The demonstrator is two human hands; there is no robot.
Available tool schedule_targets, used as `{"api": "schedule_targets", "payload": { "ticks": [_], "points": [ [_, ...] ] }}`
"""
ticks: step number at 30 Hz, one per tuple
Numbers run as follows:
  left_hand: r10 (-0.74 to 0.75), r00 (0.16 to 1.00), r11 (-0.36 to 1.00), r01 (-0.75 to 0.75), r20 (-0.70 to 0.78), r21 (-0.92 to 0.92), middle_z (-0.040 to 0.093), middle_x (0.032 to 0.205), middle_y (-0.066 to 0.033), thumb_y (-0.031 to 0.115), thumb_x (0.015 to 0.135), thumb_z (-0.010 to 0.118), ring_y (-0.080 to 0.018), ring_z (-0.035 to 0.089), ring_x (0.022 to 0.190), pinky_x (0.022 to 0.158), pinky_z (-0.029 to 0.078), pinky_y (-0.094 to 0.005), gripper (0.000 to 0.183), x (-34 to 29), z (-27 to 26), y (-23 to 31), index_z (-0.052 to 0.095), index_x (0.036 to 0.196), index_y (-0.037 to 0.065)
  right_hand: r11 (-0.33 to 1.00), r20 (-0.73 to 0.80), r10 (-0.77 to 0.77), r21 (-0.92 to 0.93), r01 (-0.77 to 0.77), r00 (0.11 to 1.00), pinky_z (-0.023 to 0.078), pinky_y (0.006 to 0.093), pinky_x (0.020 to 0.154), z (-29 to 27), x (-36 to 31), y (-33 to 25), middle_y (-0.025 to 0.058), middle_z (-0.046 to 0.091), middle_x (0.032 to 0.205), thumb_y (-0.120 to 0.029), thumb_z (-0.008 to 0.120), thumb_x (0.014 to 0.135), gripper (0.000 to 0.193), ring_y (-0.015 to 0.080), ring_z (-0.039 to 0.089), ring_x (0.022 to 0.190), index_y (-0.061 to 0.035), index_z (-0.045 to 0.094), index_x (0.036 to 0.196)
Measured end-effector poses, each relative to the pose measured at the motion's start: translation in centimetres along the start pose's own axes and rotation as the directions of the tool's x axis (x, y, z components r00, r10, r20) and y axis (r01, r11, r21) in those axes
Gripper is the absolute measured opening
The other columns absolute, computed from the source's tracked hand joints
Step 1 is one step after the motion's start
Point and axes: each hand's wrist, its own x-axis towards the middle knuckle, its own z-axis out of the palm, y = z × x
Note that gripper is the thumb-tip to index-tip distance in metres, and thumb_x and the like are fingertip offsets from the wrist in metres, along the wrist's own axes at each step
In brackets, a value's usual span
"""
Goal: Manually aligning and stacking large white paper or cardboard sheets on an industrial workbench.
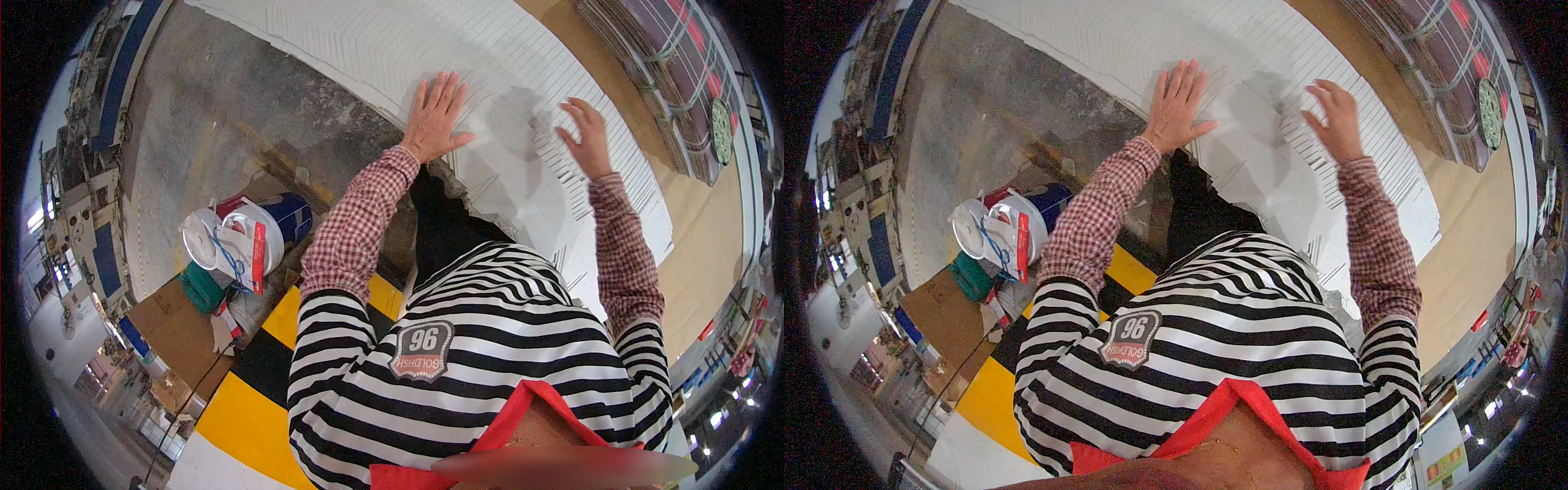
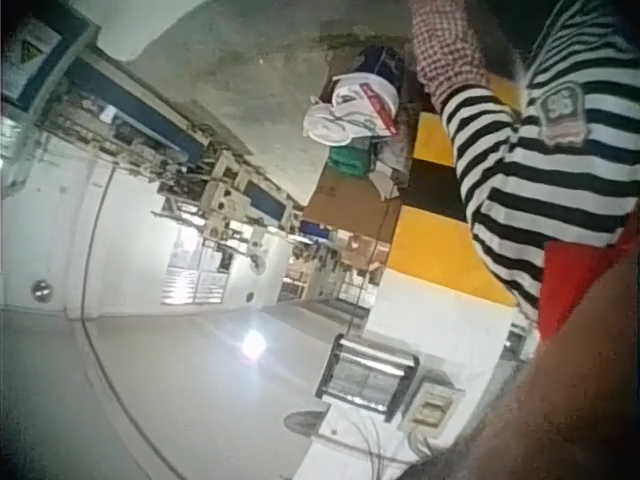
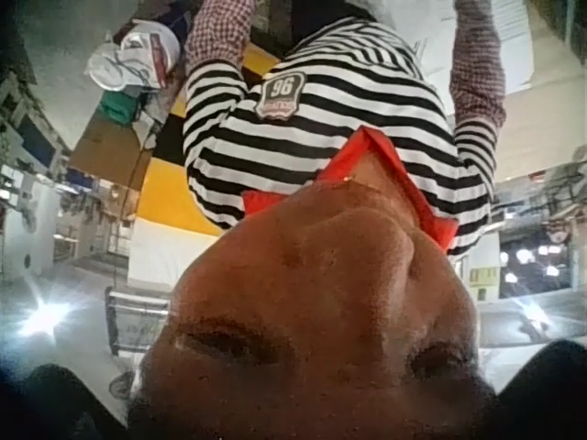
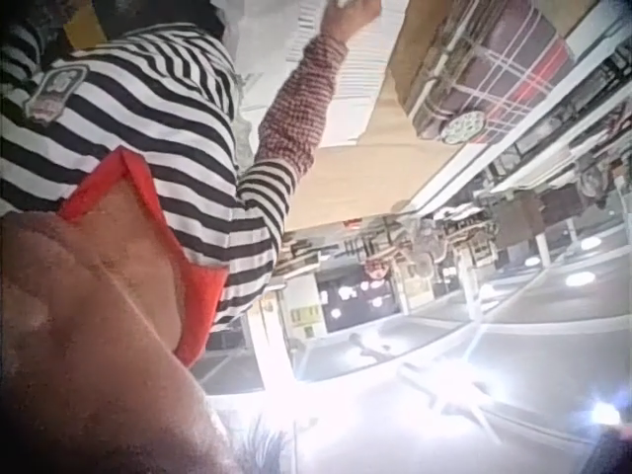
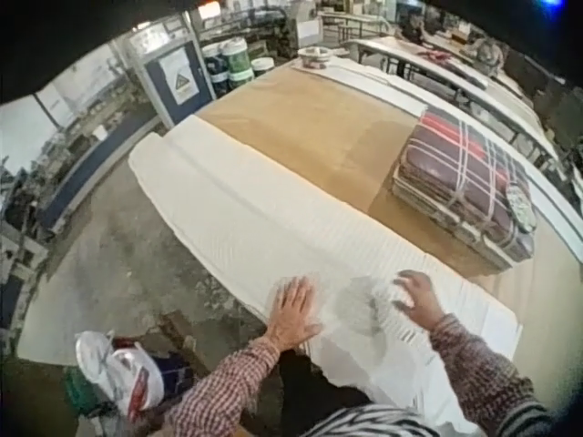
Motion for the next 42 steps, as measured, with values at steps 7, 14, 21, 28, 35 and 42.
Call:
{"api": "schedule_targets", "payload": {
  "ticks": [7, 14, 21, 28, 35, 42],
  "points": [
    [-0.457, 0.836, 0.876, 0.363, -0.304, -0.319, 0.012, 0.139, -0.0214, 0.046, 0.08, 0.05, -0.0391, 0.01, 0.128, 0.103, 0.01, -0.0486, 0.078, -5.5, 1.6, 5.9, 0.018, 0.133, -0.002, 0.979, 0.066, -0.026, 0.204, 0.012, 0.997, 0.04, 0.0352, 0.085, 4.6, 4.3, -4.6, 0.0085, 0.051, 0.106, -0.01, 0.063, 0.07, 0.032, 0.0265, 0.048, 0.099, -0.0116, 0.057, 0.102],
    [-0.695, 0.217, -0.647, 0.228, 0.686, -0.728, 0.021, 0.137, -0.0173, 0.05, 0.073, 0.061, -0.0264, 0.024, 0.124, 0.1, 0.022, -0.036, 0.093, -5.4, 4.5, 12.2, 0.012, 0.133, -0.002, 0.978, -0.043, 0.084, 0.195, -0.074, 0.996, 0.044, 0.0326, 0.078, 7.2, 8.0, -4.8, 0.01, 0.053, 0.096, -0.017, 0.065, 0.07, 0.03, 0.0268, 0.05, 0.093, -0.0077, 0.059, 0.097],
    [-0.685, 0.082, -0.724, 0.04, 0.724, -0.689, 0.034, 0.129, -0.0136, 0.046, 0.066, 0.07, -0.0235, 0.038, 0.114, 0.095, 0.033, -0.0333, 0.099, -1.7, 5.8, 14.2, 0.014, 0.133, -0.001, 0.908, 0.098, 0.349, 0.21, -0.362, 0.932, 0.044, 0.0316, 0.074, 8.4, 7.0, -4.5, 0.0114, 0.054, 0.091, -0.032, 0.066, 0.071, 0.041, 0.0242, 0.055, 0.084, -0.0032, 0.06, 0.1],
    [-0.653, -0.102, -0.756, 0.033, 0.75, -0.653, 0.034, 0.129, -0.0144, 0.045, 0.062, 0.074, -0.0244, 0.038, 0.114, 0.096, 0.032, -0.0339, 0.106, -0.2, 5.6, 14.5, 0.01, 0.133, -0.001, 0.866, 0.121, 0.352, 0.335, -0.372, 0.928, 0.044, 0.0293, 0.073, 8.2, 7.2, -3.5, 0.0102, 0.054, 0.091, -0.032, 0.07, 0.068, 0.045, 0.0211, 0.055, 0.083, -0.0038, 0.059, 0.101],
    [-0.82, 0.125, -0.472, 0.404, 0.558, -0.784, 0.019, 0.136, -0.0175, 0.038, 0.076, 0.063, -0.0305, 0.024, 0.124, 0.101, 0.022, -0.0393, 0.085, -4.9, 1.4, 13.5, 0.014, 0.132, -0.001, 0.92, -0.013, 0.201, 0.345, -0.184, 0.98, 0.045, 0.0293, 0.074, 6.8, 9.6, -3.0, 0.0041, 0.055, 0.094, -0.015, 0.065, 0.072, 0.024, 0.0195, 0.054, 0.086, -0.0108, 0.061, 0.096],
    [-0.538, 0.825, 0.822, 0.47, -0.17, -0.321, 0.02, 0.137, -0.0193, 0.03, 0.076, 0.058, -0.0372, 0.014, 0.127, 0.102, 0.012, -0.049, 0.072, -3.2, -0.9, 6.9, 0.023, 0.13, -0.003, 0.97, 0.144, -0.163, 0.205, 0.132, 0.976, 0.043, 0.0306, 0.07, 8.2, 13.9, -3.2, 0.0049, 0.053, 0.084, -0.011, 0.062, 0.072, 0.014, 0.021, 0.052, 0.081, -0.0098, 0.06, 0.086]
  ]
}}
